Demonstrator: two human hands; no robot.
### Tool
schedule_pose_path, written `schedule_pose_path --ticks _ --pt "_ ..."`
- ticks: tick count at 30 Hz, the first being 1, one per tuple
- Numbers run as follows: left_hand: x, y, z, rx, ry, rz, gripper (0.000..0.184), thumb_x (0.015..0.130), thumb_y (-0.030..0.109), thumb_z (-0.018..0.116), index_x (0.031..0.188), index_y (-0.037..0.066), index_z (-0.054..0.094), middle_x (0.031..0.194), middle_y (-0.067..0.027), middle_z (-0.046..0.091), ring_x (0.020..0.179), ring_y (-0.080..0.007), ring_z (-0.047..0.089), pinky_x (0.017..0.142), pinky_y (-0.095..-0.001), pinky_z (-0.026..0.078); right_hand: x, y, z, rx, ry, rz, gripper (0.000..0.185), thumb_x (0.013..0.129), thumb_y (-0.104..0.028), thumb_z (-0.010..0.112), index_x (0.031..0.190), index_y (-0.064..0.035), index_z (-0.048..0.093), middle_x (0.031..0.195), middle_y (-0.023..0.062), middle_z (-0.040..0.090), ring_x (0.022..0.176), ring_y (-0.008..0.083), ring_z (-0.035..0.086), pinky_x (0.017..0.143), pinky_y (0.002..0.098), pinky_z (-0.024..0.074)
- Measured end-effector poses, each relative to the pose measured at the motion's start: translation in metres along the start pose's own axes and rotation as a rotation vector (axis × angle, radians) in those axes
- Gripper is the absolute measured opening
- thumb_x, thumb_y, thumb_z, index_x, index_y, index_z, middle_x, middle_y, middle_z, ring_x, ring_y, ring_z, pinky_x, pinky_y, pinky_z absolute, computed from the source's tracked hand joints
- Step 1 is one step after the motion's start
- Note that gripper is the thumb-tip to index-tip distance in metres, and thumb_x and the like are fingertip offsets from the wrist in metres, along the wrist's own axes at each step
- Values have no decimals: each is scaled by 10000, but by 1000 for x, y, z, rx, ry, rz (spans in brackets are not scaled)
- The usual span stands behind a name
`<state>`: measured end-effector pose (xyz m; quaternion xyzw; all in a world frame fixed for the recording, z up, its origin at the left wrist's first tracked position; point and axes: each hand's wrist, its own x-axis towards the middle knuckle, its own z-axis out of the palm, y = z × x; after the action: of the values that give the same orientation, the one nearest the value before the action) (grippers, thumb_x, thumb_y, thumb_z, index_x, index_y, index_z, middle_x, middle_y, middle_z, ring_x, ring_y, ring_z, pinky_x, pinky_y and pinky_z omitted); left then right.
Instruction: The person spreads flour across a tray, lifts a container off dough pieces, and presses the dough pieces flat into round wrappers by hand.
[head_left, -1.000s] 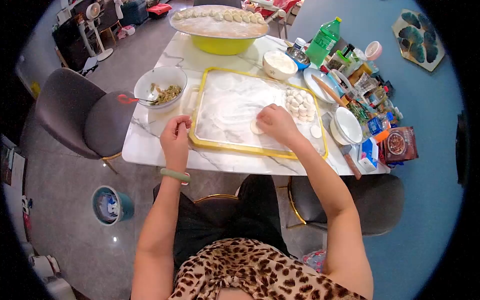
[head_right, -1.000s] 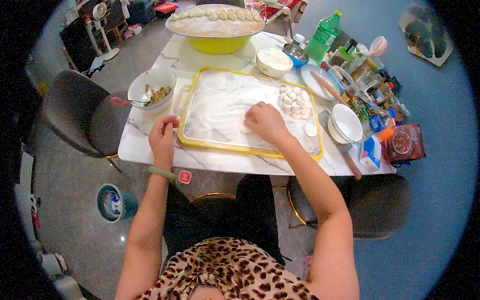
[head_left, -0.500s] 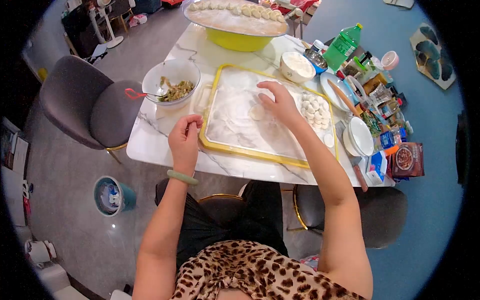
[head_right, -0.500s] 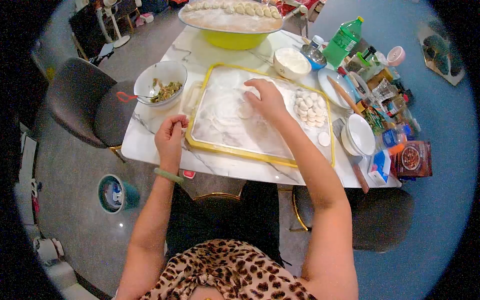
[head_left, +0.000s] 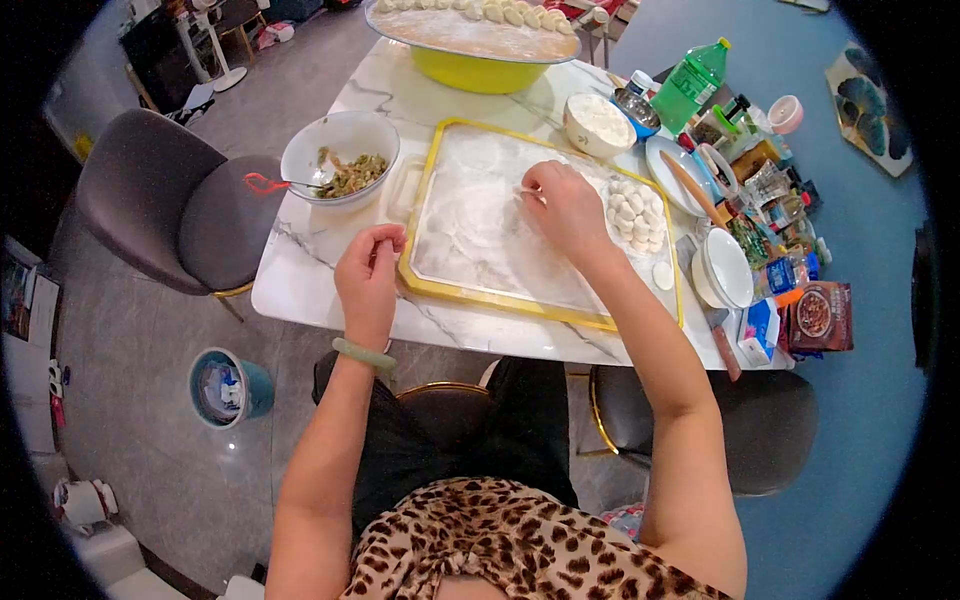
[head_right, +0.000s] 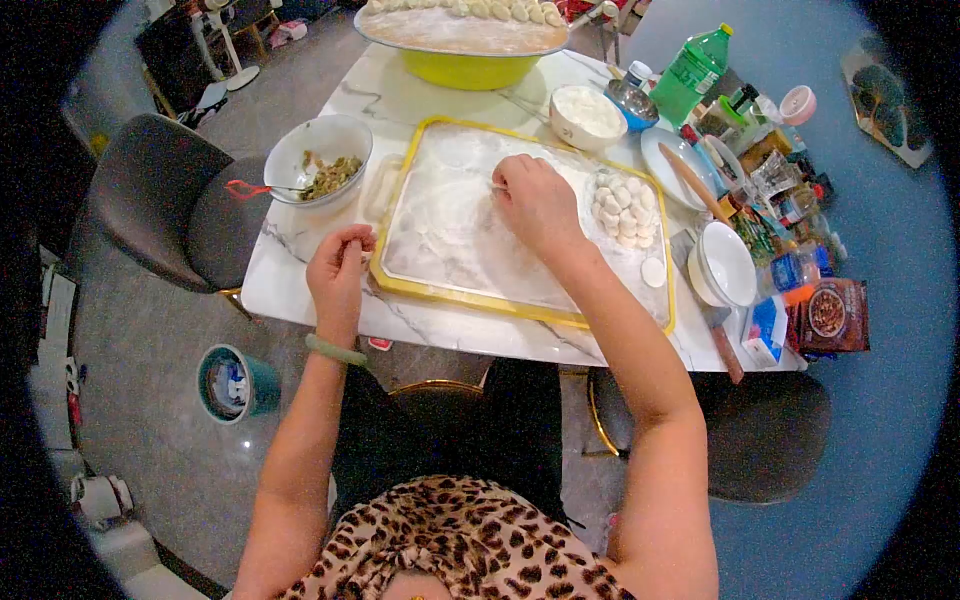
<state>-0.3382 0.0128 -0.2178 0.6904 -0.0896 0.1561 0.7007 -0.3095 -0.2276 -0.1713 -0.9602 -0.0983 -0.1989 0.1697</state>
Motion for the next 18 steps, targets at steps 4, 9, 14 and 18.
schedule_pose_path --ticks 4,9,14,18 --pt "0 -2 2 -81 15 -17 141 838 -15 455 893 -27 584 798 -45 593 740 -91 540 692 -205 435 -14 -6 -10 75 -131 -149 126 763 -155 564 831 -53 595 850 115 602 834 292 561 734 372 448" --pt "2 -3 0 -35 -5 -1 141 839 -11 454 892 -28 584 790 -48 596 741 -93 545 690 -208 438 9 7 0 64 96 -96 360 833 -266 512 1108 -33 517 1137 155 530 1070 312 472 909 388 372" --pt "0 -3 -3 22 -24 -31 156 836 -24 440 914 -34 575 827 -51 594 776 -107 556 717 -215 444 8 -6 43 -126 -213 -207 630 872 -468 368 1326 -41 284 1401 151 237 1291 316 224 1035 442 200" --pt "-3 -1 -2 14 -24 -29 131 830 -17 458 884 -32 577 793 -54 602 729 -105 554 689 -217 442 5 -13 40 -222 -253 -245 645 866 -473 380 1332 -41 271 1402 155 232 1289 332 219 1035 460 195"
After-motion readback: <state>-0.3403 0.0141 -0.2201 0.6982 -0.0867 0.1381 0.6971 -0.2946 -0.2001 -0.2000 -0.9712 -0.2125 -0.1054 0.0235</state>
